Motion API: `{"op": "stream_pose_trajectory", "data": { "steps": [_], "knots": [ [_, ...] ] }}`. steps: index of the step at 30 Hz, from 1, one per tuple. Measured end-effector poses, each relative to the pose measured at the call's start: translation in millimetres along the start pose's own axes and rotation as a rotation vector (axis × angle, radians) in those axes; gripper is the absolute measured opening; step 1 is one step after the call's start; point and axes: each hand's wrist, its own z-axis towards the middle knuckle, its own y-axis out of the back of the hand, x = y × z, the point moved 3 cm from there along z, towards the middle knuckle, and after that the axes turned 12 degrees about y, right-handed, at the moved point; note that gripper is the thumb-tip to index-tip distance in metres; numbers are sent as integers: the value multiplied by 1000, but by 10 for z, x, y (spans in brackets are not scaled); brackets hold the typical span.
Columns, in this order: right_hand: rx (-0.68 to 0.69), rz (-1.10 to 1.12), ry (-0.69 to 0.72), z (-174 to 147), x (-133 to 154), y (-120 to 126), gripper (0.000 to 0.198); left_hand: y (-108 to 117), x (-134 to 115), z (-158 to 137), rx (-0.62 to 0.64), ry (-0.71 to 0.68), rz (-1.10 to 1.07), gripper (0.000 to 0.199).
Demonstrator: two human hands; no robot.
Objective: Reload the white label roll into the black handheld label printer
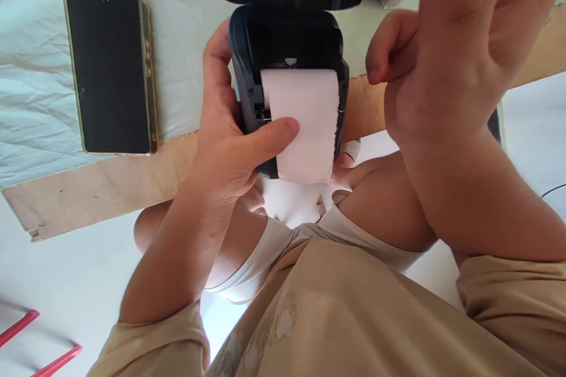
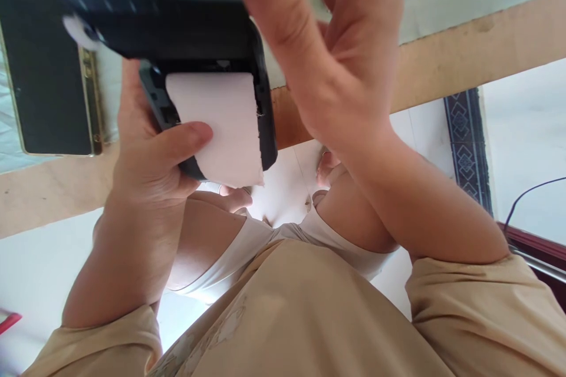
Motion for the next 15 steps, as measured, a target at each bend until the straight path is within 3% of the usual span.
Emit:
{"op": "stream_pose_trajectory", "data": {
  "steps": [4,10,15],
  "knots": [
    [40,-24,9,-116,40,16,72,109,21,13,-5,-11,52,70],
    [96,-147,195,-49,-57,-2,64,190,38,41,40,-72,59,72],
    [197,-93,138,-69,-30,-3,54,154,44,124,185,-98,-34,80]
  ]
}}
